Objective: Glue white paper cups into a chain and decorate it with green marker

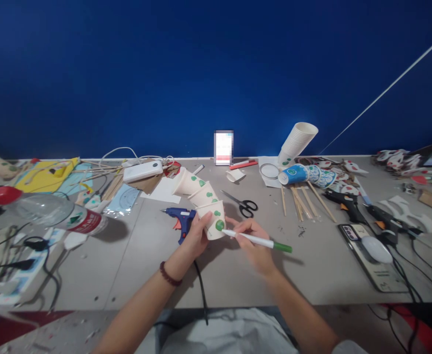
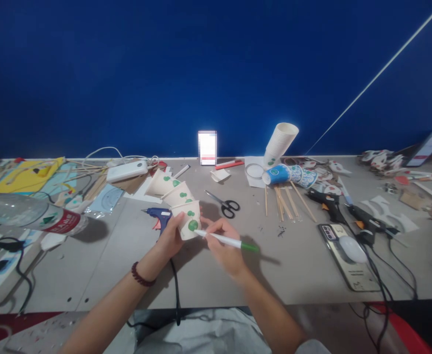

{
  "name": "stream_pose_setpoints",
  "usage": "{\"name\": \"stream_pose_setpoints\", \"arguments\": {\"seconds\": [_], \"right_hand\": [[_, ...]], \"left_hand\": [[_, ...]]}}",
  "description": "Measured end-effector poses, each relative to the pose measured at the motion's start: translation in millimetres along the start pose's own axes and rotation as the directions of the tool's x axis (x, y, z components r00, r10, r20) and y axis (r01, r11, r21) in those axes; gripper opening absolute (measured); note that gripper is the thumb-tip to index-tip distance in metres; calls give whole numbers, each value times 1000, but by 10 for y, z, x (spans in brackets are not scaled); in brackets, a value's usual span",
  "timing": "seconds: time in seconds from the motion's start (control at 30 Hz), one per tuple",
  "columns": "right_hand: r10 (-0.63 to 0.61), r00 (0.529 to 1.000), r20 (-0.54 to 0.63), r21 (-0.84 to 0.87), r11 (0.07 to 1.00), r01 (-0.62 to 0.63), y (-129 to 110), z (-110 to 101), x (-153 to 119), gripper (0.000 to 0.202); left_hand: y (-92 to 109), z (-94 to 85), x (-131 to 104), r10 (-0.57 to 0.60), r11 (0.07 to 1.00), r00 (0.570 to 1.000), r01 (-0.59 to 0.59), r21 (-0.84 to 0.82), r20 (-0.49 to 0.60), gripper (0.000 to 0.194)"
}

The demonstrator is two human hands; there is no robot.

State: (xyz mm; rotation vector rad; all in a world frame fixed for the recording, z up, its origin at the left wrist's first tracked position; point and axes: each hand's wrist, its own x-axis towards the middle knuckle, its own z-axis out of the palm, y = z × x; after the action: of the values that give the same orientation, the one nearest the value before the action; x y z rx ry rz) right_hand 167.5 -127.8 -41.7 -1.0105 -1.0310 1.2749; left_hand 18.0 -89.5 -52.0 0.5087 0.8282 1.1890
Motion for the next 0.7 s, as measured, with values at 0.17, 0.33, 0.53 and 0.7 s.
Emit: {"name": "stream_pose_setpoints", "arguments": {"seconds": [0.17,0.33,0.53,0.7], "right_hand": [[19,1000,-15,4,1000,-19,8,11,-2,21],[39,999,-10,9,999,-39,16,9,-3,18],[29,999,-15,-20,999,-29,50,3,-8,15],[21,1000,-1,-18,1000,-21,78,-6,-11,15]], "left_hand": [[-8,4,0,15,1000,1000,-15,19,-9,55],[-17,-3,-3,27,999,999,-26,35,-26,58],[-29,-1,1,41,999,998,-39,32,-42,59],[-30,6,0,35,999,998,-34,21,-60,57]]}}
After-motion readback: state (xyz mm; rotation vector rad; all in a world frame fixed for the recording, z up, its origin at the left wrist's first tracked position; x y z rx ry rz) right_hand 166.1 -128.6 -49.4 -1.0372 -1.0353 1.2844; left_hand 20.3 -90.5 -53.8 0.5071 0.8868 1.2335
